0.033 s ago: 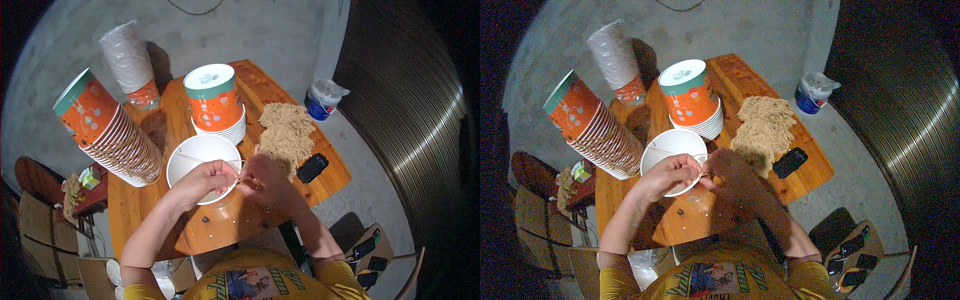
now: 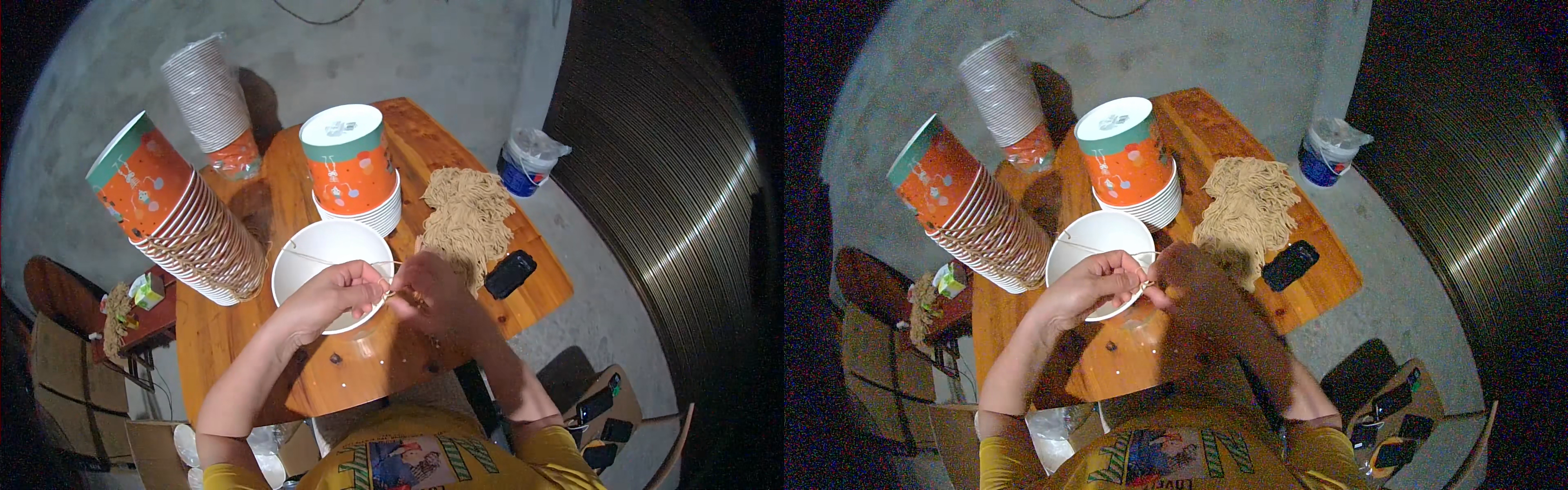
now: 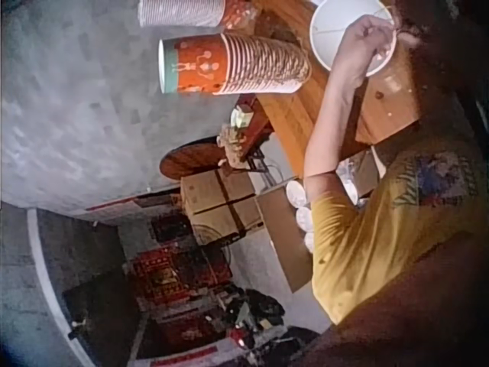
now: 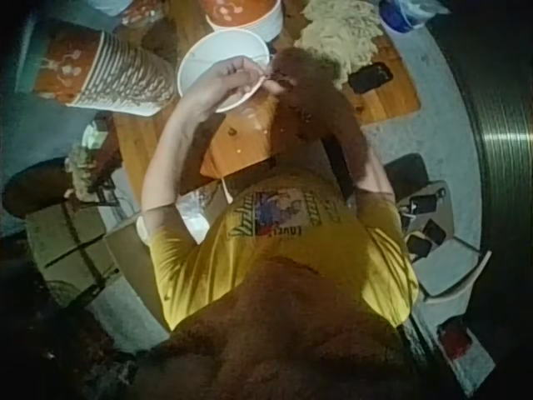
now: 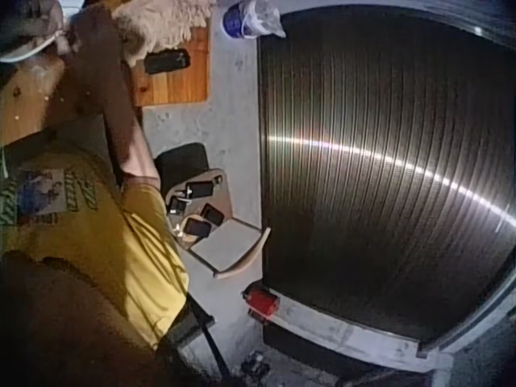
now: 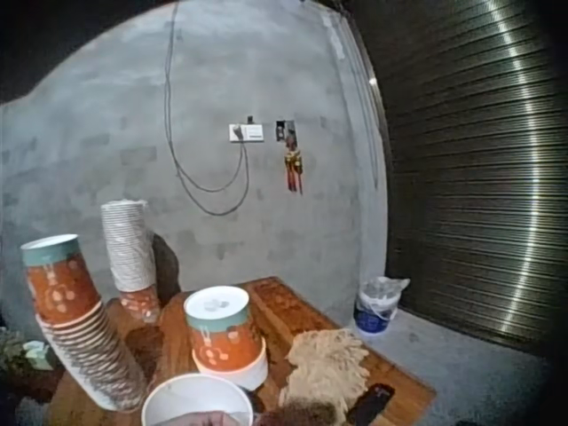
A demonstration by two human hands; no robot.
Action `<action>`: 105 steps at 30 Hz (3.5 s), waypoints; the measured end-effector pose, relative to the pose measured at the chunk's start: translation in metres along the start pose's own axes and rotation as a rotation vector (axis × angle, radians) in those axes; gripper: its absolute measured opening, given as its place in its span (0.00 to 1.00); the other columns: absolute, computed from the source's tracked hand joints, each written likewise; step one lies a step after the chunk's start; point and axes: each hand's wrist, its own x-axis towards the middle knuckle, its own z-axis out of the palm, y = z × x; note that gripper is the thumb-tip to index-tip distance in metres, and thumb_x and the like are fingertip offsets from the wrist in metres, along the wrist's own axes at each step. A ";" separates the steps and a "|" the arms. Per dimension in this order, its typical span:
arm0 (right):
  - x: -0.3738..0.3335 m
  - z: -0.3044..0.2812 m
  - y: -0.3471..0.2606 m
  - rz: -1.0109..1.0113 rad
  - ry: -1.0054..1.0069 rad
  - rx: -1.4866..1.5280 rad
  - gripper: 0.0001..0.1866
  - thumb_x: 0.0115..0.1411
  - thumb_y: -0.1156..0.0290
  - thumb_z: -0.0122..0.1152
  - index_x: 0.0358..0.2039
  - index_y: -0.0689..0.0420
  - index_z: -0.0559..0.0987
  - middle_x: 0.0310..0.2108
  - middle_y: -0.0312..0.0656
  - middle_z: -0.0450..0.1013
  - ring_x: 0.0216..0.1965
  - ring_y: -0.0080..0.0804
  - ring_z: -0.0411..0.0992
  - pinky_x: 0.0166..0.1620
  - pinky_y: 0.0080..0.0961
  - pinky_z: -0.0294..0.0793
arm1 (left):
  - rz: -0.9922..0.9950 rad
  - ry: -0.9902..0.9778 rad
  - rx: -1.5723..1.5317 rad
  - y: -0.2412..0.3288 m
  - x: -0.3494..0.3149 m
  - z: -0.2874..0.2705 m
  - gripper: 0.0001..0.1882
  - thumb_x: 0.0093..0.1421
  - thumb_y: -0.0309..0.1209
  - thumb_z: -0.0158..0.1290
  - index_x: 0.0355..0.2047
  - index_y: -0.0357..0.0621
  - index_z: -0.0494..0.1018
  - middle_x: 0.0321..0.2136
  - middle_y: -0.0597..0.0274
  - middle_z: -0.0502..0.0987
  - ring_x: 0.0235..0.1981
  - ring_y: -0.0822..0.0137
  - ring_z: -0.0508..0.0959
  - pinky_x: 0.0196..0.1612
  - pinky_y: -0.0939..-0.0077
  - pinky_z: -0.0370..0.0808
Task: Tying rubber bands around stacks of paper cups.
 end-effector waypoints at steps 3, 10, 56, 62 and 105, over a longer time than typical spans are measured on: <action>-0.003 0.002 -0.004 0.029 0.031 -0.072 0.10 0.47 0.79 0.60 0.30 0.59 0.70 0.29 0.44 0.67 0.30 0.41 0.69 0.34 0.33 0.69 | -0.012 0.027 0.017 0.003 -0.001 0.002 0.06 0.59 0.28 0.51 0.35 0.39 0.71 0.28 0.69 0.72 0.27 0.79 0.67 0.31 0.86 0.65; -0.002 0.001 -0.006 0.121 0.066 0.034 0.09 0.47 0.80 0.59 0.31 0.59 0.72 0.29 0.44 0.67 0.30 0.41 0.69 0.33 0.32 0.70 | 0.046 0.043 0.096 0.003 -0.002 0.003 0.06 0.59 0.28 0.51 0.36 0.41 0.68 0.28 0.69 0.71 0.28 0.79 0.68 0.32 0.85 0.66; -0.009 0.013 -0.034 0.133 0.028 -0.134 0.07 0.47 0.72 0.64 0.27 0.51 0.74 0.25 0.37 0.68 0.27 0.38 0.69 0.29 0.32 0.71 | -0.133 0.065 -0.008 0.012 0.004 0.009 0.05 0.58 0.25 0.50 0.35 0.40 0.69 0.26 0.67 0.73 0.23 0.80 0.67 0.26 0.88 0.63; -0.012 0.016 -0.036 0.033 0.089 -0.166 0.11 0.49 0.71 0.64 0.33 0.50 0.75 0.28 0.36 0.71 0.30 0.38 0.71 0.32 0.32 0.73 | -0.104 0.087 0.045 0.011 0.004 0.010 0.05 0.58 0.25 0.50 0.36 0.41 0.69 0.28 0.68 0.72 0.26 0.79 0.69 0.29 0.87 0.64; -0.010 0.013 -0.019 0.671 0.107 0.304 0.03 0.49 0.78 0.57 0.23 0.57 0.72 0.16 0.33 0.62 0.17 0.17 0.57 0.21 0.19 0.59 | 0.504 0.187 0.817 0.009 0.003 0.021 0.22 0.53 0.17 0.49 0.49 0.42 0.63 0.33 0.64 0.64 0.31 0.73 0.68 0.36 0.81 0.68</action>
